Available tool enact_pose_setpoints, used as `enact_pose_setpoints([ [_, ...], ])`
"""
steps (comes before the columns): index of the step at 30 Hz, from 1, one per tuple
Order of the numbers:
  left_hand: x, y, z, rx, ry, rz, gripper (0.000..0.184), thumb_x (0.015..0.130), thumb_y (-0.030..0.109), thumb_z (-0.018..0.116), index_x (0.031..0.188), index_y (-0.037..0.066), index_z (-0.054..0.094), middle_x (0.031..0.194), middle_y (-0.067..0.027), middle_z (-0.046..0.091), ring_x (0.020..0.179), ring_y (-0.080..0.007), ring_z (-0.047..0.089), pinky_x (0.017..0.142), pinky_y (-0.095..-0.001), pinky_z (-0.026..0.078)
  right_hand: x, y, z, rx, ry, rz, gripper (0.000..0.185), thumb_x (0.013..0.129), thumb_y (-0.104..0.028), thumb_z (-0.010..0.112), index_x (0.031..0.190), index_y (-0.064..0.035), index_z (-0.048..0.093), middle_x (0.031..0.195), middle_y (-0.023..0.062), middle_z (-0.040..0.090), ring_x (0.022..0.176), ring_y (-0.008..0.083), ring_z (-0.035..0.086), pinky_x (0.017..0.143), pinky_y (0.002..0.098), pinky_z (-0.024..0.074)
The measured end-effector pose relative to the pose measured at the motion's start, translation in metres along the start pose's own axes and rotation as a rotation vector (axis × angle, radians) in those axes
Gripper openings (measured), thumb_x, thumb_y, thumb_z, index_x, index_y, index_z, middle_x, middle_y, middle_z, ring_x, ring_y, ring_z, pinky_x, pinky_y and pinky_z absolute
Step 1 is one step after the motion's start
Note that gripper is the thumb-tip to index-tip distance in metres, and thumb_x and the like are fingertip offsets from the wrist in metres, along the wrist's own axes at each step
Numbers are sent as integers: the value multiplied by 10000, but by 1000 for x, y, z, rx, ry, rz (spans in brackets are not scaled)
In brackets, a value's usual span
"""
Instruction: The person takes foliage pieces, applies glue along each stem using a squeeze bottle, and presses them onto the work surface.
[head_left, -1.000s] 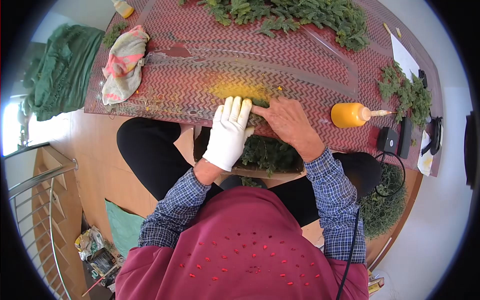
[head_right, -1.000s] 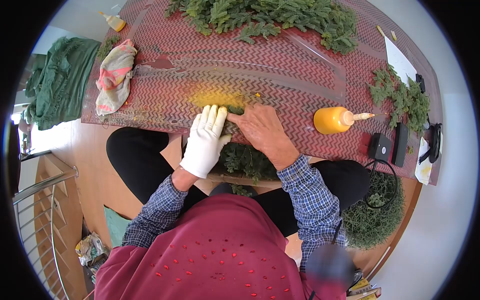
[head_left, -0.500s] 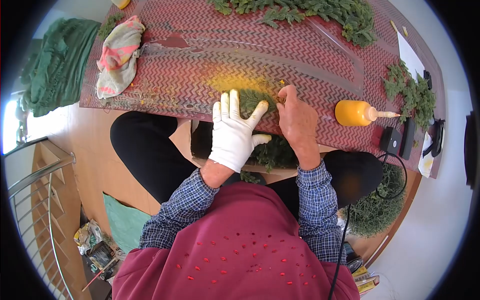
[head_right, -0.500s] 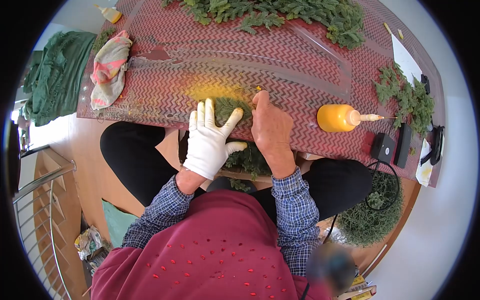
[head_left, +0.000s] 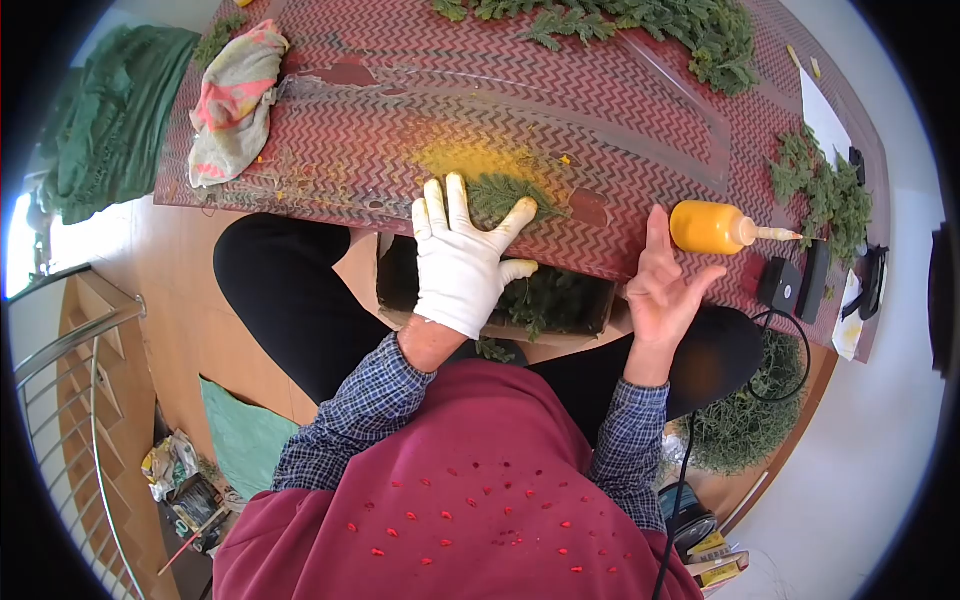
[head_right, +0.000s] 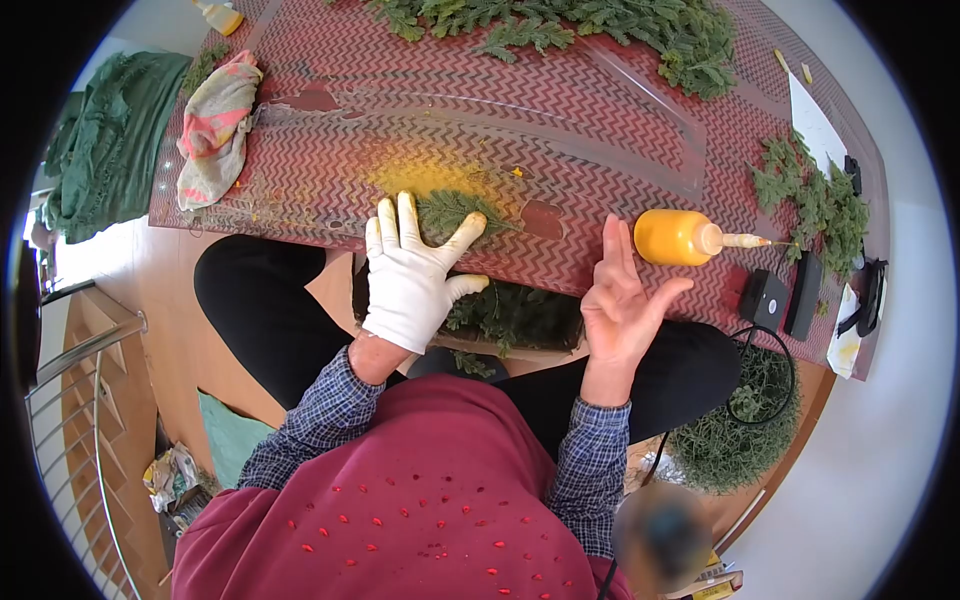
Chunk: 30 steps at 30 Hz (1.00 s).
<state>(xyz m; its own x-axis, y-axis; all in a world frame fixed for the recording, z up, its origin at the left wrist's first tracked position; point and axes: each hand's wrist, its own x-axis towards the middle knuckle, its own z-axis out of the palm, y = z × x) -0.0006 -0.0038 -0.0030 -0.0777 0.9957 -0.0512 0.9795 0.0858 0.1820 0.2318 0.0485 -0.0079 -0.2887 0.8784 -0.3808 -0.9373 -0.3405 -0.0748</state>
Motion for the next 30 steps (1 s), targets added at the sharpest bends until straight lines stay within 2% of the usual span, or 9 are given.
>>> enact_pose_setpoints([
  [2,0,0,0,6,-6,-6,681,719,594,655,1355,451,459,1435,-366,282,1330,-526,266,1101,-564,186,5,-5,0,282,-17,28,1054,690,-591,706,1431,27,283,1386,176,459,584,91,495,413,175,390],
  [4,-1,0,0,18,-11,-13,677,722,596,651,1356,459,454,1438,-364,278,1329,-529,264,1102,-567,178,15,-10,2,366,-11,45,1044,684,-587,717,1417,27,301,1393,180,453,587,81,511,399,174,384],
  [11,0,0,1,43,-28,-23,672,731,593,646,1360,480,437,1442,-362,276,1330,-542,251,1100,-585,157,30,-24,8,659,-12,101,639,821,-329,696,1319,-31,431,1293,174,531,596,65,557,366,158,351],
  [17,0,0,0,25,-5,-33,679,719,591,654,1355,480,444,1437,-363,284,1327,-541,258,1098,-584,168,-2,4,3,51,-99,-123,609,828,-321,684,1292,-17,431,1244,136,540,648,99,508,465,195,397],
  [20,0,-1,3,2,11,-29,686,705,584,668,1348,478,453,1432,-362,293,1323,-544,262,1096,-585,175,-10,14,2,-224,-80,-198,629,872,-423,646,1321,-34,440,1298,155,501,661,124,444,516,207,377],
  [23,0,-1,1,-27,12,-38,689,690,575,683,1337,476,468,1427,-355,304,1320,-544,264,1096,-588,176,-3,28,7,-320,-28,-166,539,927,-427,581,1283,-33,486,1222,170,575,699,140,537,535,220,454],
  [25,2,-2,0,-47,12,-49,687,684,571,690,1330,474,477,1425,-349,311,1319,-541,264,1097,-590,173,5,48,17,-640,194,-352,493,946,-388,565,1251,-5,508,1168,185,614,765,185,634,583,262,531],
  [26,2,-3,0,-61,11,-57,682,680,566,695,1322,470,487,1426,-342,315,1322,-537,262,1097,-592,172,7,49,16,-631,72,-311,447,945,-350,576,1201,14,532,1065,179,654,774,223,680,619,298,573],
  [30,4,-3,2,-105,21,-85,665,665,544,714,1295,461,517,1423,-316,332,1323,-522,263,1090,-609,173,17,68,19,-838,119,-437,389,942,-309,590,1162,10,546,1006,167,667,694,213,670,580,289,565],
])
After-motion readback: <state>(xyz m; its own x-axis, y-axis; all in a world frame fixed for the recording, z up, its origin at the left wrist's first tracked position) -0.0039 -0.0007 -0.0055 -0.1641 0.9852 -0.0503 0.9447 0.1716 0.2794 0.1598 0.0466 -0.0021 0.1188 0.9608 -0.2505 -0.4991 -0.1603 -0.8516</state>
